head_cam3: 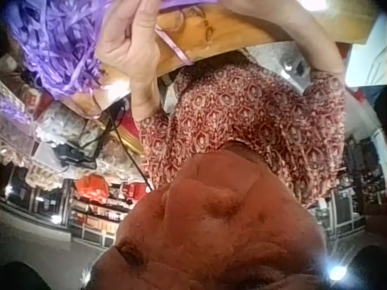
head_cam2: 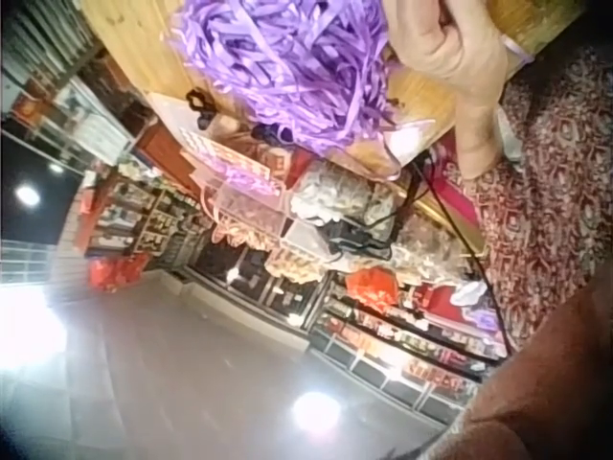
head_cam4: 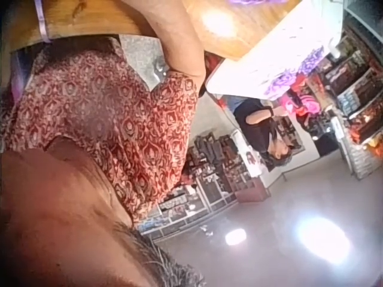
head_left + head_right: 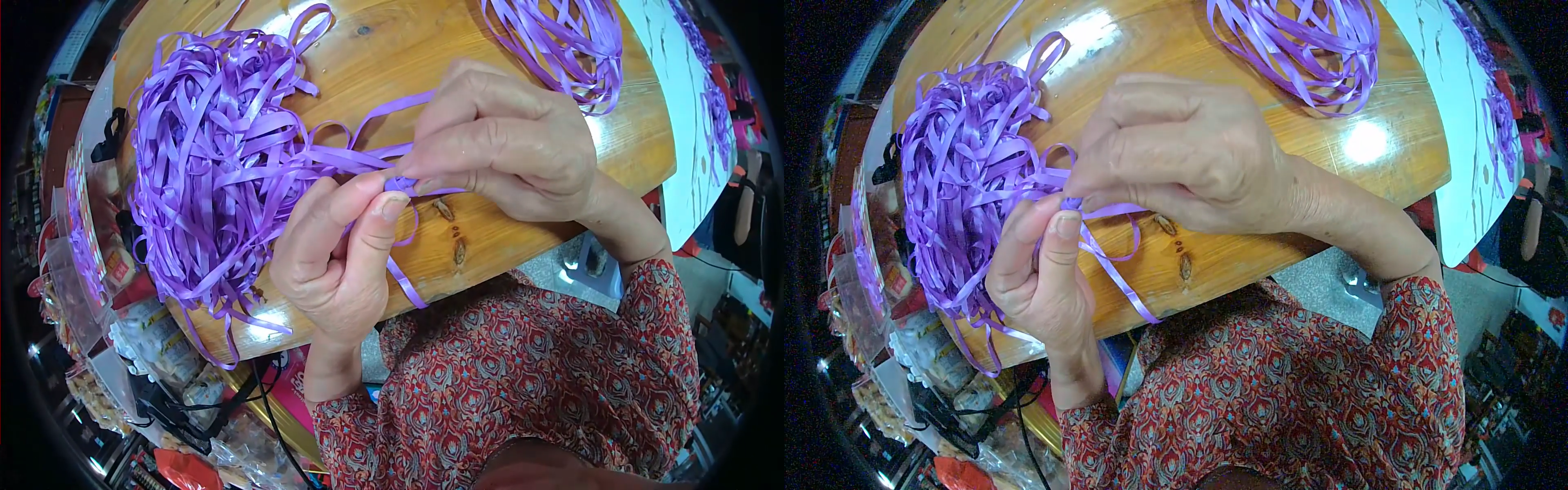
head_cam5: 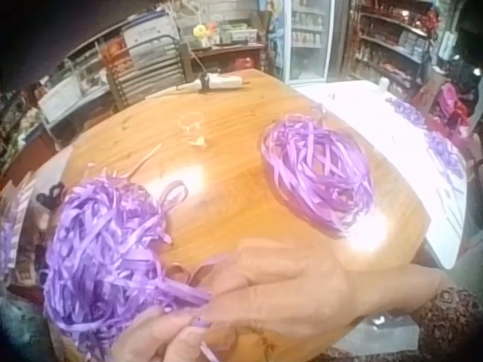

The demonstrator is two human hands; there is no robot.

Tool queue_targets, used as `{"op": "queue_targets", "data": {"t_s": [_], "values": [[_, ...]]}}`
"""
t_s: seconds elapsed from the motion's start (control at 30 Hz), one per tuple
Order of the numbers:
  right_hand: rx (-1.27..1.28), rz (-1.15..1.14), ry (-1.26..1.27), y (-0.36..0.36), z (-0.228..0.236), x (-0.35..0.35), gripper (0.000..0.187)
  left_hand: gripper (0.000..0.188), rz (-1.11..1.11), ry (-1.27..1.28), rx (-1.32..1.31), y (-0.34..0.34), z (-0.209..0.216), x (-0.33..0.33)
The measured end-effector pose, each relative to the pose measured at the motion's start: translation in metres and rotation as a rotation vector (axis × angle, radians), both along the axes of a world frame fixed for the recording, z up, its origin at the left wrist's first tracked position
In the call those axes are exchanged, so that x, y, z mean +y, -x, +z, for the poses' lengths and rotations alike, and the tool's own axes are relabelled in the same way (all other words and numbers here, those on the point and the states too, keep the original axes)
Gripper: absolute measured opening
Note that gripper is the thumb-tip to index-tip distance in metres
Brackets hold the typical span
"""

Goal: The person ties knots in purple ribbons by hand, occasionally dipping a finger into a small cup of liquid to apply to the knots. They repeat this process with multiple ribbons, forming small knots and loops from the pile on the table.

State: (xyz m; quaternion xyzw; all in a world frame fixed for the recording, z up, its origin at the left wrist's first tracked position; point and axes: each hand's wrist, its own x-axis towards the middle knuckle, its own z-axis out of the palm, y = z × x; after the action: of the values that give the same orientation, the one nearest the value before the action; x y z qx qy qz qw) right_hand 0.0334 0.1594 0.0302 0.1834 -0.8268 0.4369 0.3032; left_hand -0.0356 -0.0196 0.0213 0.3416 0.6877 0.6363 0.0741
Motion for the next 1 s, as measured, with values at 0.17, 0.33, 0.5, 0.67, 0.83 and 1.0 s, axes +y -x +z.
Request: {"op": "queue_targets", "data": {"t_s": [0.17, 0.33, 0.5, 0.67, 0.83, 1.0], "values": [[0.061, -0.033, -0.033, -0.001, -0.001, -0.001, 0.020, 0.015, 0.004, 0.026, 0.050, 0.000, 0.001, 0.000], [0.049, -0.006, 0.000, -0.003, -0.001, -0.001, 0.020, 0.016, -0.014, 0.005, 0.046, -0.002, 0.000, 0.001], [0.082, -0.031, 0.014, -0.005, -0.003, -0.007, 0.021, 0.017, -0.041, -0.085, 0.033, -0.005, -0.007, 0.000], [0.128, -0.058, -0.029, -0.007, 0.000, -0.006, 0.024, 0.019, -0.052, -0.128, 0.066, -0.009, -0.010, -0.001], [0.189, -0.037, -0.090, -0.008, -0.001, -0.003, 0.025, 0.019, -0.050, -0.079, 0.117, -0.010, -0.006, -0.003], [0.080, -0.016, -0.035, -0.011, 0.002, -0.005, 0.024, 0.019, -0.043, -0.113, 0.040, -0.012, -0.010, 0.000]]}}
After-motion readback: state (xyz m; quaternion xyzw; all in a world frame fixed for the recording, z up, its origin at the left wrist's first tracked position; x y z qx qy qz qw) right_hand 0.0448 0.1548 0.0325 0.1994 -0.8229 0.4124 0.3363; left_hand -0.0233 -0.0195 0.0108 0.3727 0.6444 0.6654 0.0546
